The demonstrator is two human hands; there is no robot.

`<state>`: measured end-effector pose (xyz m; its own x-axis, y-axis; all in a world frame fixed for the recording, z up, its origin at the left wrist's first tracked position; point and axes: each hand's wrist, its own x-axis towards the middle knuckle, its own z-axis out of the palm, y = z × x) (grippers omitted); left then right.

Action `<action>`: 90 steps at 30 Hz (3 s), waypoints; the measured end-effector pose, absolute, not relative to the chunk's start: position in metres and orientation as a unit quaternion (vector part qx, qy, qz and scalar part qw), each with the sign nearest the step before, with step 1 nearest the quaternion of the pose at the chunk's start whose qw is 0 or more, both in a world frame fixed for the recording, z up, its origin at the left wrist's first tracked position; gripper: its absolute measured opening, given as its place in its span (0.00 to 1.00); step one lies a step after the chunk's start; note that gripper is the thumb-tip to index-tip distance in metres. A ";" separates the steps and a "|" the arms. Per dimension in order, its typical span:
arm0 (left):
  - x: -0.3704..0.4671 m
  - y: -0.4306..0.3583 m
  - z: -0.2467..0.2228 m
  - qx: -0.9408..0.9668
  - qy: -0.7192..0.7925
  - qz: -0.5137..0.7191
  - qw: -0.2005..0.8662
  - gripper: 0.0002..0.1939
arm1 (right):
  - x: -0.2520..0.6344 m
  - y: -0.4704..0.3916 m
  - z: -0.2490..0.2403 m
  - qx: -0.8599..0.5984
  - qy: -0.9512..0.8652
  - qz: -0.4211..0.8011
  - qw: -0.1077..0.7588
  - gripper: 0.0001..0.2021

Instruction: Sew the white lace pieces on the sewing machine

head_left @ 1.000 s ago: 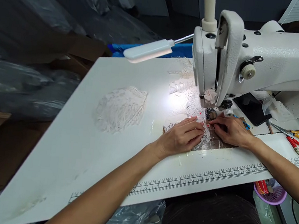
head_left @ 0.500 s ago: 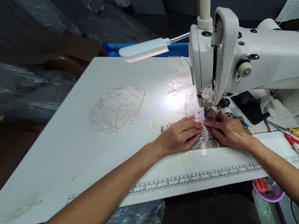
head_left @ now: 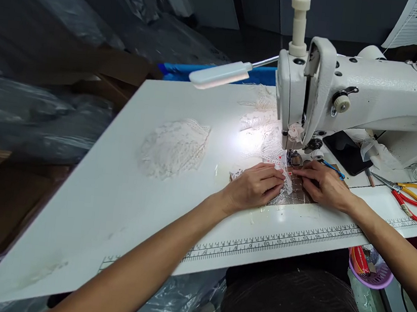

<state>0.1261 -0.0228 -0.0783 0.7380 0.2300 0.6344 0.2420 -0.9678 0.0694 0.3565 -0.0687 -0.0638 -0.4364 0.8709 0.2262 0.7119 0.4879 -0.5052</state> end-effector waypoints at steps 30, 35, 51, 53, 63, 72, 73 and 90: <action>0.119 -0.016 -0.074 -0.946 -0.152 -0.278 0.075 0.10 | 0.353 -0.076 -0.062 -0.382 -0.899 0.063 0.206 0.16; 0.117 -0.016 -0.075 -0.953 -0.163 -0.248 0.069 0.12 | 0.353 -0.076 -0.063 -0.382 -0.900 0.056 0.204 0.16; 0.122 -0.014 -0.064 -0.966 -0.206 -0.146 0.054 0.18 | 0.347 -0.077 -0.061 -0.402 -0.906 0.015 0.132 0.17; 0.122 -0.007 -0.065 -0.969 -0.181 -0.162 0.053 0.19 | 0.344 -0.076 -0.059 -0.415 -0.902 0.005 0.120 0.17; 0.121 -0.004 -0.071 -0.958 -0.181 -0.223 0.009 0.18 | 0.341 -0.075 -0.059 -0.425 -0.896 -0.019 0.129 0.15; 0.122 -0.002 -0.079 -0.946 -0.178 -0.269 -0.006 0.16 | 0.343 -0.074 -0.061 -0.429 -0.894 -0.016 0.127 0.16; 0.122 -0.002 -0.080 -0.945 -0.180 -0.272 -0.007 0.15 | 0.343 -0.074 -0.061 -0.432 -0.893 -0.010 0.125 0.16; 0.123 -0.003 -0.077 -0.936 -0.209 -0.283 0.013 0.13 | 0.343 -0.076 -0.062 -0.442 -0.882 0.010 0.164 0.17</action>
<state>0.1228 -0.0034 -0.0765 0.7518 0.3843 0.5358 0.3987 -0.9122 0.0949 0.3433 -0.0757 -0.0620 -0.5552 0.7829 0.2807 0.7765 0.6088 -0.1623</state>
